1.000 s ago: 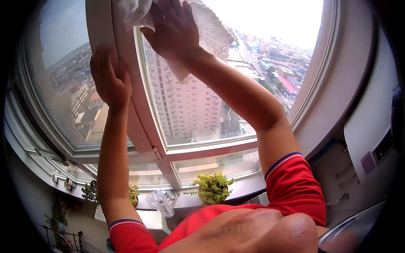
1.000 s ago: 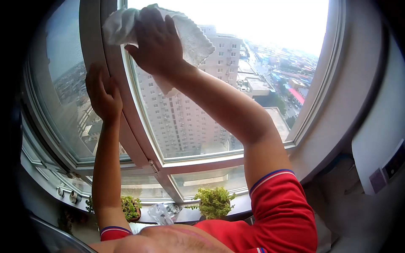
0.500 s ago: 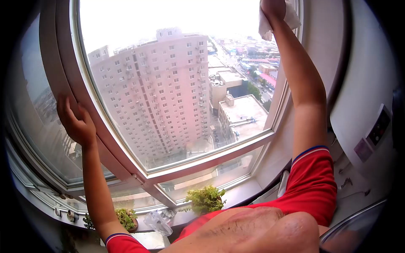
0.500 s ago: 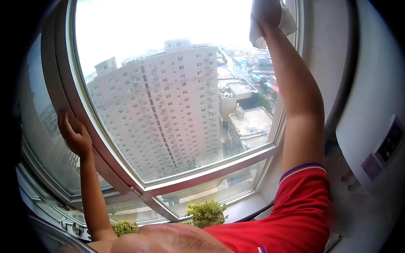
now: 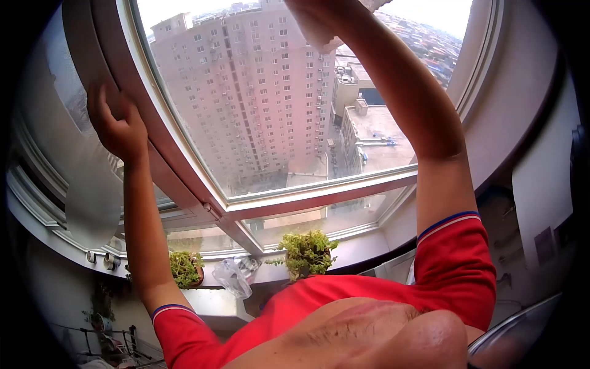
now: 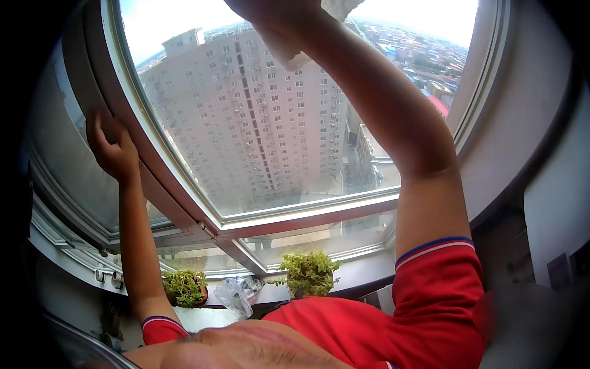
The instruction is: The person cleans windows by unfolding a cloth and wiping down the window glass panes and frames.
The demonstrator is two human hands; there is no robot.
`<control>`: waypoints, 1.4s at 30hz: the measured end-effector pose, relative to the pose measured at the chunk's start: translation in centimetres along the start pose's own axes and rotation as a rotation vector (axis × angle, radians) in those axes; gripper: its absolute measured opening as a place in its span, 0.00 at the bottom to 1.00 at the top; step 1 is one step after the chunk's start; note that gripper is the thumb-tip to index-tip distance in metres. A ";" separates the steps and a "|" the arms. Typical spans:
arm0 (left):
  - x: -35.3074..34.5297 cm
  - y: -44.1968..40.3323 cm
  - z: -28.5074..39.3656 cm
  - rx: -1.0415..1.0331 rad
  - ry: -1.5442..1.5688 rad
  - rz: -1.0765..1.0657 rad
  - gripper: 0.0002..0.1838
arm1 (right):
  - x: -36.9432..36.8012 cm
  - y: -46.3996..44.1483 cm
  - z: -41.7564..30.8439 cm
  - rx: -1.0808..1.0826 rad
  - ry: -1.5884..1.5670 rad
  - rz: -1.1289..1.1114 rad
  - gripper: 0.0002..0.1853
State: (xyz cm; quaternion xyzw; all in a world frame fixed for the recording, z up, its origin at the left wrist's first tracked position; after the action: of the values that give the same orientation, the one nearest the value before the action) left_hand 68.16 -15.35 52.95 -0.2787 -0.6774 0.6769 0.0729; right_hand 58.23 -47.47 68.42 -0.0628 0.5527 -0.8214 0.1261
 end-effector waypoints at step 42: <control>37.5 28.4 8.4 1.870 0.810 -0.616 0.14 | 7.8 48.0 -46.5 -2.002 -1.765 -1.211 0.30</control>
State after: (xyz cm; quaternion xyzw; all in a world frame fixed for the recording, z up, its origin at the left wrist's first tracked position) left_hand 40.83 -6.88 14.67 -0.1329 0.1451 0.7375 0.6460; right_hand 46.05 -25.29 6.10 -0.8114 0.5147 0.2747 -0.0360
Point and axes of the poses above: each hand's wrist, its own y-axis away from the middle knuckle, its own x-axis out of the back of the hand, z = x × y, the point moved 4 cm from there along -y, towards the middle knuckle, and after that the axes turned 2 degrees about z, right-handed, at the moved point
